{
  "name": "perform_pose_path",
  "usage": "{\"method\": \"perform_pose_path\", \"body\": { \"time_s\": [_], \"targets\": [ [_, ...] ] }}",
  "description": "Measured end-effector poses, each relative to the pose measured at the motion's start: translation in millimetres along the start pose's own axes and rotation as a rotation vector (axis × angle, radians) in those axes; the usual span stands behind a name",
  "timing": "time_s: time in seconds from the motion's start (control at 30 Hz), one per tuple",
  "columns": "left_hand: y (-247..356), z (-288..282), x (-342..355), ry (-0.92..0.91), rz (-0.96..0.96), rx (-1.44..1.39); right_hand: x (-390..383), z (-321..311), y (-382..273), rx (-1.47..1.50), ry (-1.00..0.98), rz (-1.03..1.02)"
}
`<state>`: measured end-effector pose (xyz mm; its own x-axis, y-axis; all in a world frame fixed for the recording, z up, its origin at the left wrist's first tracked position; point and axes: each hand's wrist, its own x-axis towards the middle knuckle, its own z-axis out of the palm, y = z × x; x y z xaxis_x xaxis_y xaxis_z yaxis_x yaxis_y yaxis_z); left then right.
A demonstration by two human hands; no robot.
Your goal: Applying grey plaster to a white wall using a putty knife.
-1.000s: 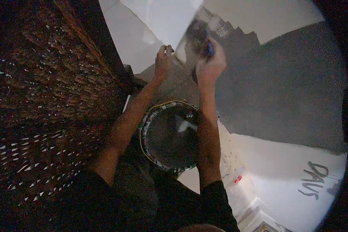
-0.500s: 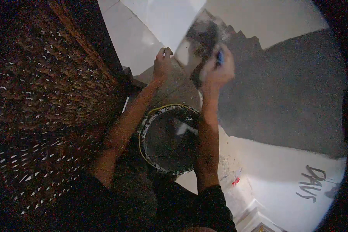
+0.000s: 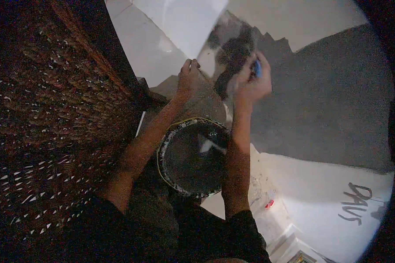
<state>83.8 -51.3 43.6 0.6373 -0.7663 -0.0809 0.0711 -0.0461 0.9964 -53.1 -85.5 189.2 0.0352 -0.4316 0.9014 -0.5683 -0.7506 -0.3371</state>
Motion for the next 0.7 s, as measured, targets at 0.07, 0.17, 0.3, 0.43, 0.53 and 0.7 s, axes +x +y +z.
{"method": "perform_pose_path", "body": {
  "time_s": [0.07, 0.17, 0.3, 0.43, 0.53, 0.7],
  "targets": [
    [-27, -10, 12, 0.266, 0.758, 0.181, -14, -6, -7, 0.049, 0.096, -0.022],
    [-20, -8, 11, 0.048, 0.202, -0.059, -23, -19, -16, -0.008, 0.023, 0.090],
    [-15, 2, 13, -0.036, 0.084, -0.050, -4, 26, -10, 0.180, -0.077, -0.037],
    [-49, -2, 25, -0.099, 0.191, -0.337, -2, 42, -12, 0.252, -0.015, -0.079],
    [-44, -2, 17, -0.023, 0.242, -0.268, -18, 24, -7, 0.148, 0.027, 0.072],
    [-19, -4, 17, 0.033, 0.109, 0.041, -8, 46, -5, 0.380, 0.040, -0.083]
  ]
}}
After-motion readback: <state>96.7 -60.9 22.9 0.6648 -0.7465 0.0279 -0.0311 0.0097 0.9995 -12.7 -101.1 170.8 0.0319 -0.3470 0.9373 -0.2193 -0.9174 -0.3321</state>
